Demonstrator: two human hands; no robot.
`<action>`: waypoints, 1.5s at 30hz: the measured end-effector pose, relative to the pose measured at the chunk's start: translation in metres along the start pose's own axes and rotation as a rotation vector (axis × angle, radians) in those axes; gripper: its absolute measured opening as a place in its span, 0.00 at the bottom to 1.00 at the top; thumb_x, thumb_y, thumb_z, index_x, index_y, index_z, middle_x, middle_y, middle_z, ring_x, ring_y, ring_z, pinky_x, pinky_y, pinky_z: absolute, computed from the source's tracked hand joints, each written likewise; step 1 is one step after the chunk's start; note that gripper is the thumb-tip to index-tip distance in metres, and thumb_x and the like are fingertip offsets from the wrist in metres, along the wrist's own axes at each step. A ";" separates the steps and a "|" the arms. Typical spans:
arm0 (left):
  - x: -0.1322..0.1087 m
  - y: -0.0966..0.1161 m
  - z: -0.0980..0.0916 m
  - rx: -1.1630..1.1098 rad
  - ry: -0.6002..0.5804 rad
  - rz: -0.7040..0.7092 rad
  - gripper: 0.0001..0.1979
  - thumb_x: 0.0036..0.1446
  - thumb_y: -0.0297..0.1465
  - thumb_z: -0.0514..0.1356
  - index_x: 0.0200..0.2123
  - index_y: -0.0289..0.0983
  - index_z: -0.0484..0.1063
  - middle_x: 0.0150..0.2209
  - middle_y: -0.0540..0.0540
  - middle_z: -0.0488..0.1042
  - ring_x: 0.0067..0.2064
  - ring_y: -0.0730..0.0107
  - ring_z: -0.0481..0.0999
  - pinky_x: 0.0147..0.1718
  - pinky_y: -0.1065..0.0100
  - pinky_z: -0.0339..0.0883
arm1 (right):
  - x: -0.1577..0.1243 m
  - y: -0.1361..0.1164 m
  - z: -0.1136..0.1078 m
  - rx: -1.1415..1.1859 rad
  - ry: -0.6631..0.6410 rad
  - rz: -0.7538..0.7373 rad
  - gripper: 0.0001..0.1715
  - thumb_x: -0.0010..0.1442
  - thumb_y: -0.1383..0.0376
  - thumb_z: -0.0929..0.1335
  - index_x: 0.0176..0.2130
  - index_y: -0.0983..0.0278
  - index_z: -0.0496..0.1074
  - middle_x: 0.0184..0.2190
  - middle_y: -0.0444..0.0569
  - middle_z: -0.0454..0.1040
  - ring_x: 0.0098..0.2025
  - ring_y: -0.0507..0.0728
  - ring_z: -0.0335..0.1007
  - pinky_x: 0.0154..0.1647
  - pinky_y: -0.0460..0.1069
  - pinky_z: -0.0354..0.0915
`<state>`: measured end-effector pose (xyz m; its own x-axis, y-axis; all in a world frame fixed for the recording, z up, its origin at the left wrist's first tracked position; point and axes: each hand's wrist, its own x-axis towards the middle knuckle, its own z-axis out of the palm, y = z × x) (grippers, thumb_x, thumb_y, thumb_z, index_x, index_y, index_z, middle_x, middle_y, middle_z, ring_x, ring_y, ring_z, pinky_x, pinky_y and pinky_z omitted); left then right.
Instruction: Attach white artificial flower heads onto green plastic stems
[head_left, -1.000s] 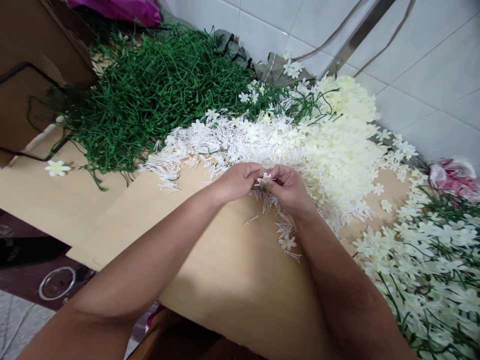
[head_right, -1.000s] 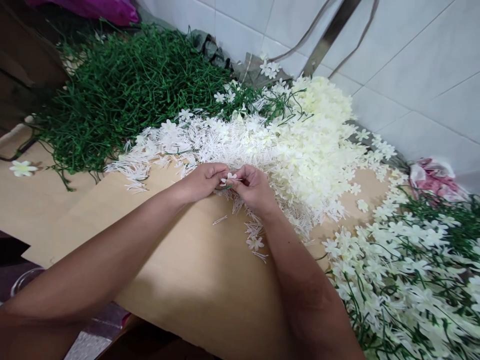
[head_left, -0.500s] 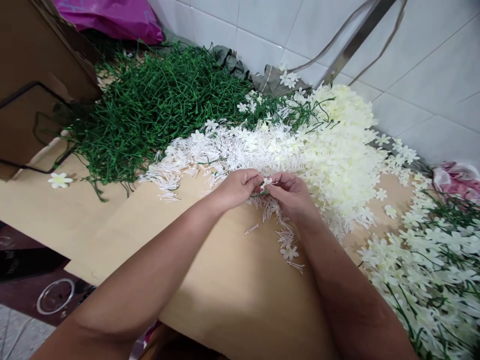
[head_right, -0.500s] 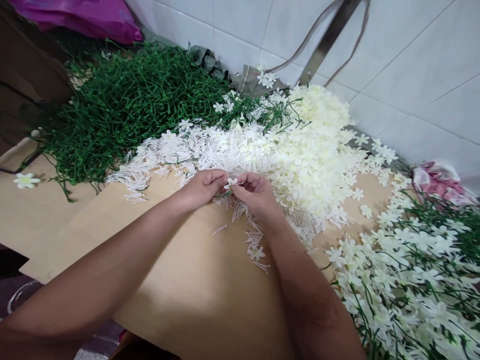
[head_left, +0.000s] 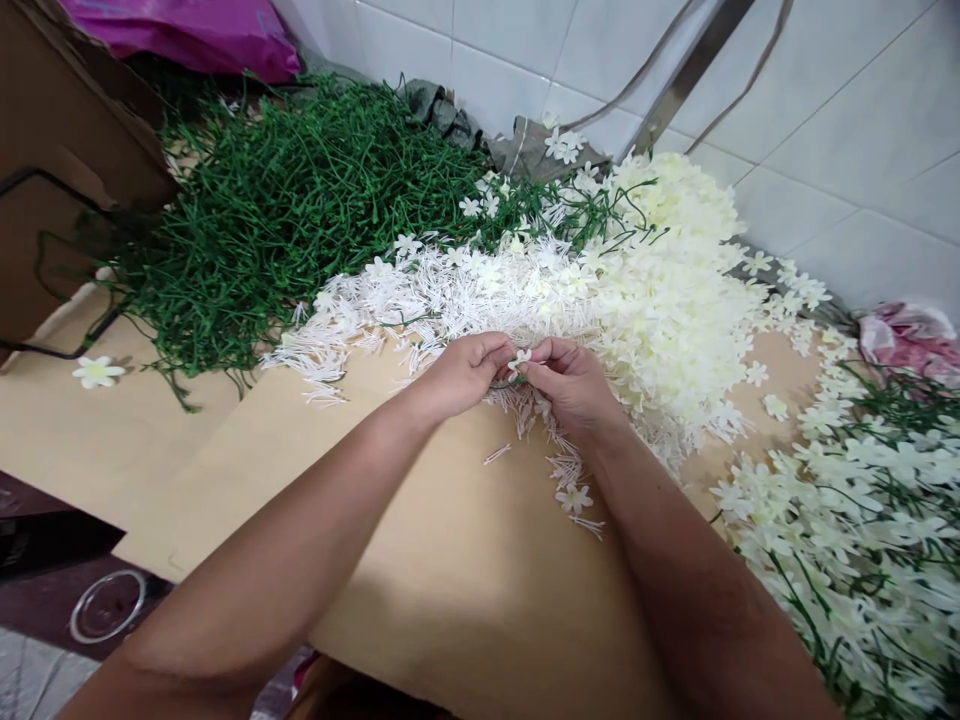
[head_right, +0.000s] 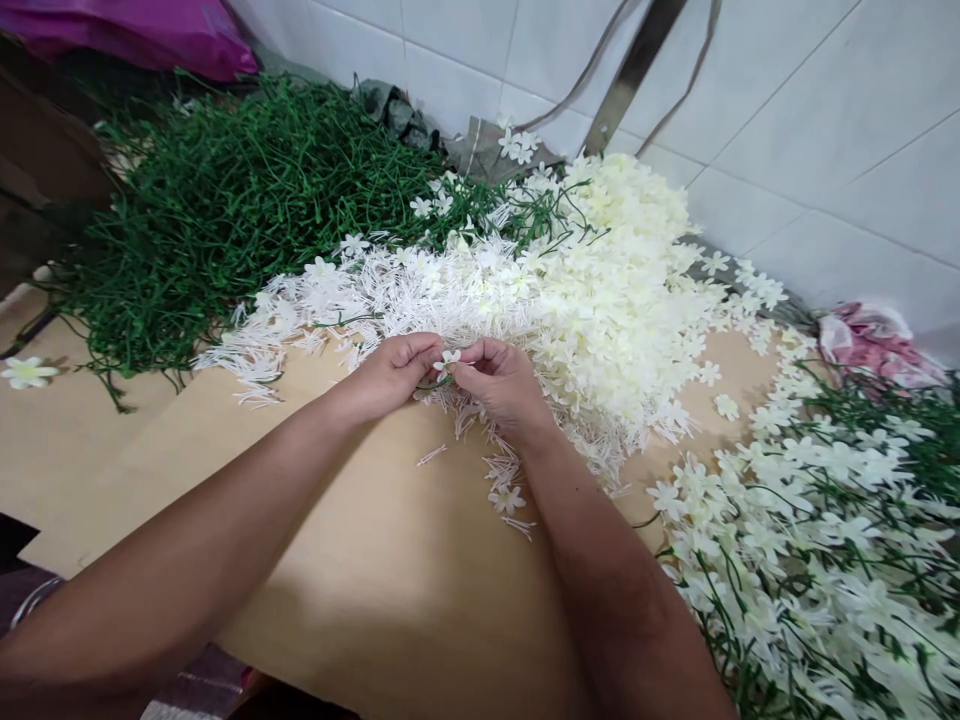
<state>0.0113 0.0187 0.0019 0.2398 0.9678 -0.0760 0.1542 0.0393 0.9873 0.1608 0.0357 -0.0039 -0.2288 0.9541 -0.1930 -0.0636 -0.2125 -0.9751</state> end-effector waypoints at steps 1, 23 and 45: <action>0.000 0.000 0.000 0.000 0.003 0.001 0.14 0.59 0.27 0.50 0.20 0.37 0.56 0.19 0.56 0.55 0.22 0.78 0.52 0.24 0.72 0.49 | 0.000 0.000 0.000 0.004 0.004 0.002 0.21 0.31 0.63 0.79 0.20 0.63 0.65 0.14 0.35 0.64 0.17 0.44 0.54 0.20 0.43 0.54; 0.003 -0.007 0.004 0.162 0.027 0.013 0.13 0.57 0.24 0.49 0.20 0.38 0.55 0.18 0.56 0.56 0.23 0.77 0.54 0.25 0.72 0.49 | 0.002 0.004 -0.002 -0.031 0.035 0.010 0.16 0.32 0.65 0.76 0.19 0.64 0.67 0.14 0.36 0.66 0.17 0.43 0.56 0.19 0.42 0.52; -0.002 0.003 -0.028 -0.158 0.425 0.162 0.16 0.59 0.44 0.55 0.25 0.39 0.63 0.17 0.56 0.49 0.20 0.77 0.48 0.20 0.71 0.46 | -0.040 -0.047 0.004 -1.174 -0.497 -0.294 0.14 0.51 0.63 0.75 0.36 0.67 0.71 0.37 0.54 0.74 0.39 0.58 0.69 0.39 0.52 0.64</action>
<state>-0.0157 0.0241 0.0087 -0.1693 0.9792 0.1122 -0.0086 -0.1153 0.9933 0.1690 0.0066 0.0503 -0.6996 0.6999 -0.1438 0.6497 0.5394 -0.5358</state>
